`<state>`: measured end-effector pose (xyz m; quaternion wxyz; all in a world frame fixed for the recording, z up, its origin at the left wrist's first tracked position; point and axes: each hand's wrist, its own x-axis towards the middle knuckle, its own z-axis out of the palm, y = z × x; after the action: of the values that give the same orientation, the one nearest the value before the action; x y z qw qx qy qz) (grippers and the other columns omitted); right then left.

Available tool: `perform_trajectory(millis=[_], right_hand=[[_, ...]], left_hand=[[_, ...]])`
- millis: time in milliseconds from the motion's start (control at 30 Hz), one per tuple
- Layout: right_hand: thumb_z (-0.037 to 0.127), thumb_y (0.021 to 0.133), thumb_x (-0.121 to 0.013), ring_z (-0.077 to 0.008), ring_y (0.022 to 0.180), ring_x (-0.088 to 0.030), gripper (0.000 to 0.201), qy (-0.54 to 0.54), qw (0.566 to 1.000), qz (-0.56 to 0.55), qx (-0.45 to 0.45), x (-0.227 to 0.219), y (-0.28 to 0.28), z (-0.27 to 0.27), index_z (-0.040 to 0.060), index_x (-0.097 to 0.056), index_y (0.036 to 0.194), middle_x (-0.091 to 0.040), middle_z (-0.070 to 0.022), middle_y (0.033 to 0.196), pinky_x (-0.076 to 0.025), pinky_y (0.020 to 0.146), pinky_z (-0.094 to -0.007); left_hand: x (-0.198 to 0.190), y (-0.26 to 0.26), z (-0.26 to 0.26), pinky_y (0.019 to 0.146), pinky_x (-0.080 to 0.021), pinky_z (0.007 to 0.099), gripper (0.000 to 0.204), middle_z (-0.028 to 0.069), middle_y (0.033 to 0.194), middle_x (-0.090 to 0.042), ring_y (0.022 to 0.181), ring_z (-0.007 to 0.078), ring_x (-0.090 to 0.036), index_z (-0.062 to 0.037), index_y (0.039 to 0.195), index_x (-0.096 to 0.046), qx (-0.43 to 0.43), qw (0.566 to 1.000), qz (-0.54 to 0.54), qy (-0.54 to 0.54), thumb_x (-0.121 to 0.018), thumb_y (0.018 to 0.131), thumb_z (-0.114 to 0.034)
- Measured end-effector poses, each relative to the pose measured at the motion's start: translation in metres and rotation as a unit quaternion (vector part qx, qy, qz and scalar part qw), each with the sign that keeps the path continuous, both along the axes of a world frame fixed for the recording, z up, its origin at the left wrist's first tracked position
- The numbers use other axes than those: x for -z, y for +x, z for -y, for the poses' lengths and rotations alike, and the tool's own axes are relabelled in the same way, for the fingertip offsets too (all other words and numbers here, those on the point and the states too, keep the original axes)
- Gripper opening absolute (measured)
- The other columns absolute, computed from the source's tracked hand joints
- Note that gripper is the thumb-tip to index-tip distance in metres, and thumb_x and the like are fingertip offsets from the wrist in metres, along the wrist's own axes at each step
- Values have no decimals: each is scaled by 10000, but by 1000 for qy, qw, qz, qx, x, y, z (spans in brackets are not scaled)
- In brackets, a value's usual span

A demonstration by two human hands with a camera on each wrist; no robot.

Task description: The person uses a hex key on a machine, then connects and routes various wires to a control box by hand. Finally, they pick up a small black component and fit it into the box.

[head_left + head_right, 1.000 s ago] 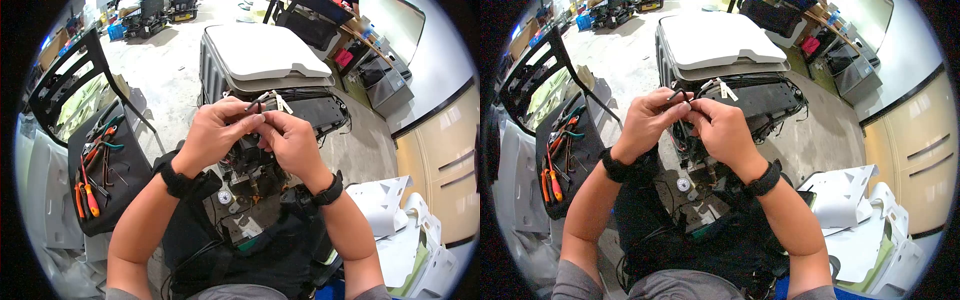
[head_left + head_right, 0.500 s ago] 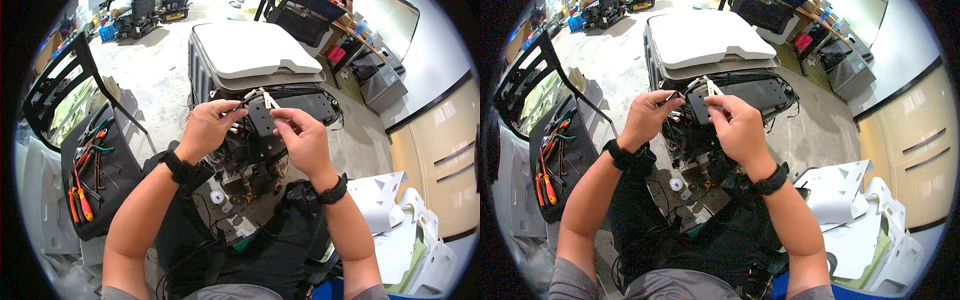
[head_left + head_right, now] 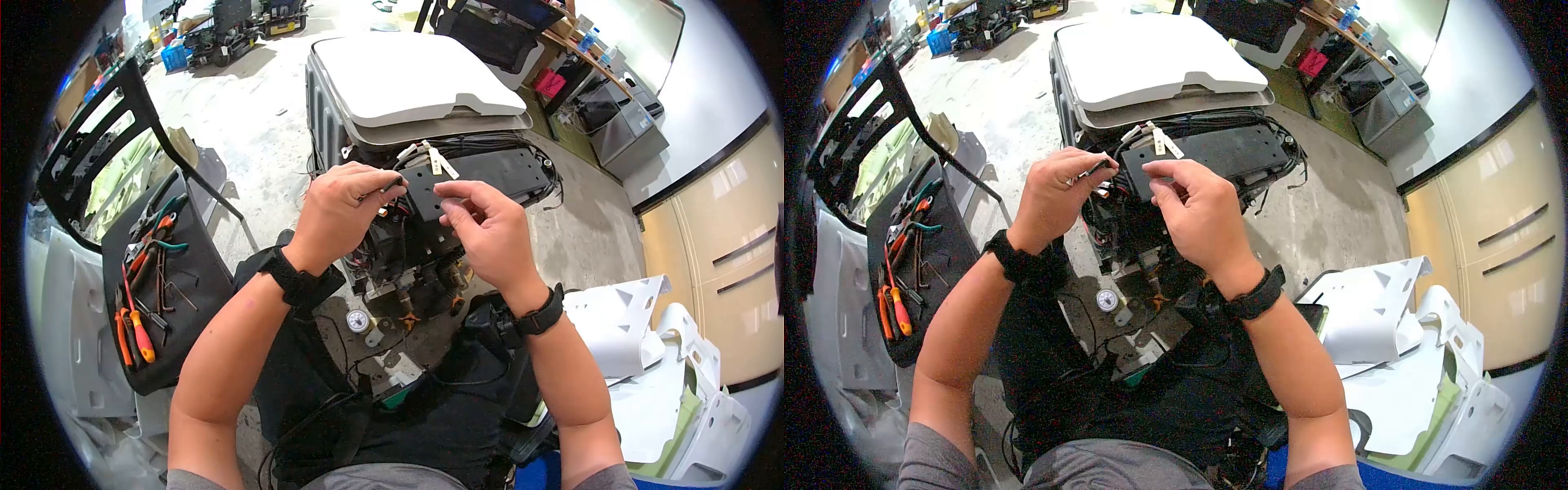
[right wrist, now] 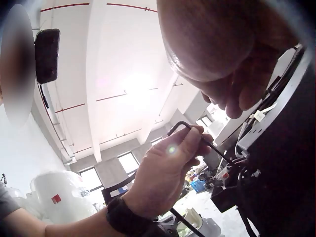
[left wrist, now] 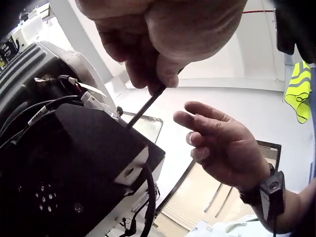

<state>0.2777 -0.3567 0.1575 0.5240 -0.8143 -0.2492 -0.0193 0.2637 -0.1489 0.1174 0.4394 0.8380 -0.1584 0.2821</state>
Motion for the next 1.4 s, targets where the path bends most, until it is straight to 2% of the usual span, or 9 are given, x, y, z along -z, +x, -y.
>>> perform_trajectory(millis=[233,533,700,767,867,967,1167,1233,1400], right_hand=[[38,916,-599,-85,759,-647,181,-12,1000,21,-5,-1,1,-4,17,-676,1079,-684,-28,905,-512,656,-217],[51,877,-627,-154,708,-657,168,16,1000,11,-4,-3,2,-11,-12,-680,1024,-696,-126,906,-518,648,-277],[162,892,-625,-184,629,-643,185,-24,998,47,26,-21,11,-25,-3,-692,944,-670,-140,734,-493,604,-287],[232,902,-613,-253,617,-651,239,-17,998,56,24,-31,9,-29,11,-702,891,-655,-153,704,-495,592,-324],[388,897,-573,-385,736,-647,415,-235,963,132,9,-46,19,-44,17,-717,780,-665,-198,777,-520,684,-430],[381,894,-559,-386,752,-649,421,-289,940,180,9,-42,31,-48,12,-715,767,-657,-219,769,-528,721,-437],[354,866,-555,-412,779,-640,385,-360,929,72,-45,-56,40,-48,11,-705,780,-642,-255,767,-525,750,-463],[406,868,-578,-252,514,-605,482,-349,933,64,-62,-55,44,-47,-27,-690,689,-619,-127,556,-504,578,-352],[397,859,-578,-242,499,-603,475,-406,908,80,-72,-64,44,-49,-27,-687,676,-610,-126,536,-503,561,-348]], left_hand=[[1,0,-1,660,-509,288,137,103,825,-697,727,187,-659,-39,969,-723,3,1000,-15,-22,-700,835,-54],[-4,1,4,637,-495,287,149,109,797,-679,693,190,-644,-31,977,-714,2,999,-43,-15,-706,834,-71],[3,8,7,604,-488,289,147,108,749,-649,650,175,-628,-19,954,-709,22,999,-7,-42,-719,824,-86],[-1,9,6,659,-494,356,173,127,790,-668,732,286,-641,-42,951,-723,0,1000,-24,-16,-728,803,-131],[-3,9,7,661,-497,355,163,129,791,-669,735,297,-637,-49,946,-725,10,998,-53,-42,-725,805,-131],[-1,10,7,670,-495,361,164,124,802,-666,742,302,-629,-52,951,-720,14,998,-40,-48,-721,810,-135],[-2,9,8,682,-490,378,164,110,810,-654,763,305,-620,-67,957,-710,17,999,-44,-24,-716,818,-154],[-2,10,9,681,-489,380,158,110,807,-653,760,306,-620,-69,950,-712,13,999,-40,-24,-715,818,-155],[-4,9,9,690,-494,381,147,110,812,-657,767,309,-626,-64,936,-713,5,999,-44,-16,-712,818,-152]])
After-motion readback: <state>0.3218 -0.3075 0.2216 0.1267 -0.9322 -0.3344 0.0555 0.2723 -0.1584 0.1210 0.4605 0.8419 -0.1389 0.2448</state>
